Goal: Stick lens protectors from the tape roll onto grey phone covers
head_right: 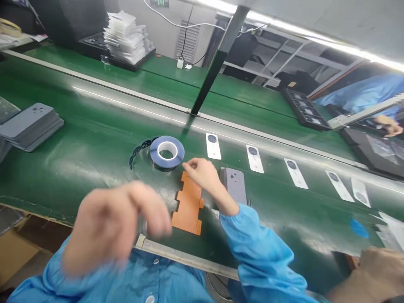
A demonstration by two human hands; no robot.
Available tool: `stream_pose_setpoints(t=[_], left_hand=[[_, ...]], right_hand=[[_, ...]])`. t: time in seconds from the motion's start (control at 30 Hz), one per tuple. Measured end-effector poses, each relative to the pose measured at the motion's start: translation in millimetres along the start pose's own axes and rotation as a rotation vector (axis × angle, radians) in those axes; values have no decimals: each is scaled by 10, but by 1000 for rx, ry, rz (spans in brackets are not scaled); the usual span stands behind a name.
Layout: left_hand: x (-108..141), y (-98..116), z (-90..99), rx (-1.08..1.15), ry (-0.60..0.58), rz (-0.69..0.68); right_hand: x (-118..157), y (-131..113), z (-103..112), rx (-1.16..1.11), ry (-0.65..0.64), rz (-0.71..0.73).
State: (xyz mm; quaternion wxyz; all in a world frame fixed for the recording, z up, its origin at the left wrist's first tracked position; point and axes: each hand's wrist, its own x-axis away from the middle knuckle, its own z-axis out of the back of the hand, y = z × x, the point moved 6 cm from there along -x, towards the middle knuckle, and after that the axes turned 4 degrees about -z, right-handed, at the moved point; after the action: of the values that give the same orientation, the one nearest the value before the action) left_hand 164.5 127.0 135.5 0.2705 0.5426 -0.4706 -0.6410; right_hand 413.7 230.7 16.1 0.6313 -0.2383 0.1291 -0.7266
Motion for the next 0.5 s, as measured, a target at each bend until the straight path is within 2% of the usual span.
stream_pose_setpoints(t=[0.03, 0.1, 0.13, 0.17, 0.23, 0.3, 0.37, 0.5], left_hand=[[-141, -228, 94, -135, 59, 12], [-305, -736, 406, -504, 260, 63], [-330, -1011, 560, -691, 301, 145], [-317, -1278, 713, -832, 316, 254], [-216, -1698, 941, -936, 256, 422], [-60, -1899, 1051, -875, 201, 472], [126, -1962, 1047, -682, 178, 522], [432, -1896, 780, -226, 180, 621]], right_hand=[[120, -77, -97, -19, -63, 28], [254, -173, -276, -60, -137, 79], [266, -199, -347, -83, -142, 102], [245, -213, -404, -112, -130, 122], [140, -220, -484, -170, -92, 157], [3, -215, -527, -205, -63, 184], [-119, -201, -544, -215, -36, 178], [-158, -247, -575, -257, -2, 155]])
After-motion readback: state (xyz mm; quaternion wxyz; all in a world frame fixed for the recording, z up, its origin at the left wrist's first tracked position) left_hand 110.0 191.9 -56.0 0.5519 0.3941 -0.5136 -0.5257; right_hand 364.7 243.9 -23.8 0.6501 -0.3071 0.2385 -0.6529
